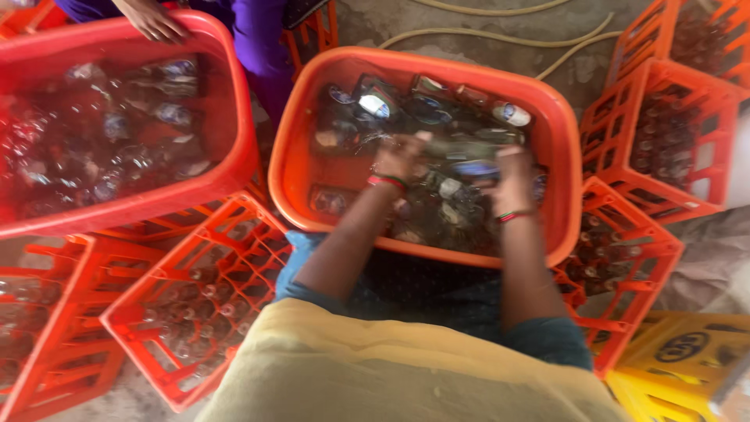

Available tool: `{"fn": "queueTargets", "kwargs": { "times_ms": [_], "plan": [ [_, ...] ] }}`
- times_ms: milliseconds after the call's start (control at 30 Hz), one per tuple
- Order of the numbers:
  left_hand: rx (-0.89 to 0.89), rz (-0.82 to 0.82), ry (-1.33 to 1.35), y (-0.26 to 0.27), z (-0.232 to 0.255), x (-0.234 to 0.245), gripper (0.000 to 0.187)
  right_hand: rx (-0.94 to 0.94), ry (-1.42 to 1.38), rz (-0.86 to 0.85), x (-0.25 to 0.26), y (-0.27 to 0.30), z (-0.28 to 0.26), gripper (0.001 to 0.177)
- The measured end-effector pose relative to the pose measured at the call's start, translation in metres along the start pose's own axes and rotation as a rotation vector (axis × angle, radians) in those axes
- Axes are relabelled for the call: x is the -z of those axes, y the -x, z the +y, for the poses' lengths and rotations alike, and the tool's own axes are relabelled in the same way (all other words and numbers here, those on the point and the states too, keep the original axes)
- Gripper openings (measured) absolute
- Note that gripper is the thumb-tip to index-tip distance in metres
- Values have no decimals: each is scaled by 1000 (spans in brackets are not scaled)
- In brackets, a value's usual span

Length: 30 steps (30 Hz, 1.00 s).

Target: The person washes glass bottles by hand in a red basin filled with water. They pick up bottles, rinse them, and place them into orange crates. A second person in purple is also washing bottles in a separate basin.

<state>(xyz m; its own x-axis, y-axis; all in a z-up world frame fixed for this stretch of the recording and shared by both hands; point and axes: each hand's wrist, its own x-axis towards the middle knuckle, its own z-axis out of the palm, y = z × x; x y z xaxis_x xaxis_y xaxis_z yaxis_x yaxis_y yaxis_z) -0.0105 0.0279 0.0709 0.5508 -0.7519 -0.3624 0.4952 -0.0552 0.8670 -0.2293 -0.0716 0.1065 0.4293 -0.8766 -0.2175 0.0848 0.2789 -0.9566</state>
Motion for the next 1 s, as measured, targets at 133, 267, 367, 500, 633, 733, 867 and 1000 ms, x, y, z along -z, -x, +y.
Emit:
{"fn": "queueTargets", "kwargs": {
  "times_ms": [133,267,367,500,633,733,867,1000],
  "plan": [
    [-865,-141,-809,-39,-18,3,29,-258,226,399,43,-28,5,71],
    [-714,88,-938,-42,-16,5,38,-256,-217,-43,48,-39,18,74],
    [-205,-196,-487,-41,-18,-6,19,-191,-5,343,42,-42,19,65],
    [-488,198,-814,-47,-32,-11,18,-253,0,56,33,-38,5,56],
    [-197,-289,251,-59,-55,-14,24,-251,-283,117,30,-19,-3,48],
    [-114,126,54,-78,-64,-6,34,202,216,16,30,-13,-7,44],
    [-1363,271,-1363,-91,-72,12,20,-172,-181,63,20,-8,-11,45],
    [-822,265,-1234,-89,-62,3,17,9,86,11,17,-1,-29,39]
  ]
}}
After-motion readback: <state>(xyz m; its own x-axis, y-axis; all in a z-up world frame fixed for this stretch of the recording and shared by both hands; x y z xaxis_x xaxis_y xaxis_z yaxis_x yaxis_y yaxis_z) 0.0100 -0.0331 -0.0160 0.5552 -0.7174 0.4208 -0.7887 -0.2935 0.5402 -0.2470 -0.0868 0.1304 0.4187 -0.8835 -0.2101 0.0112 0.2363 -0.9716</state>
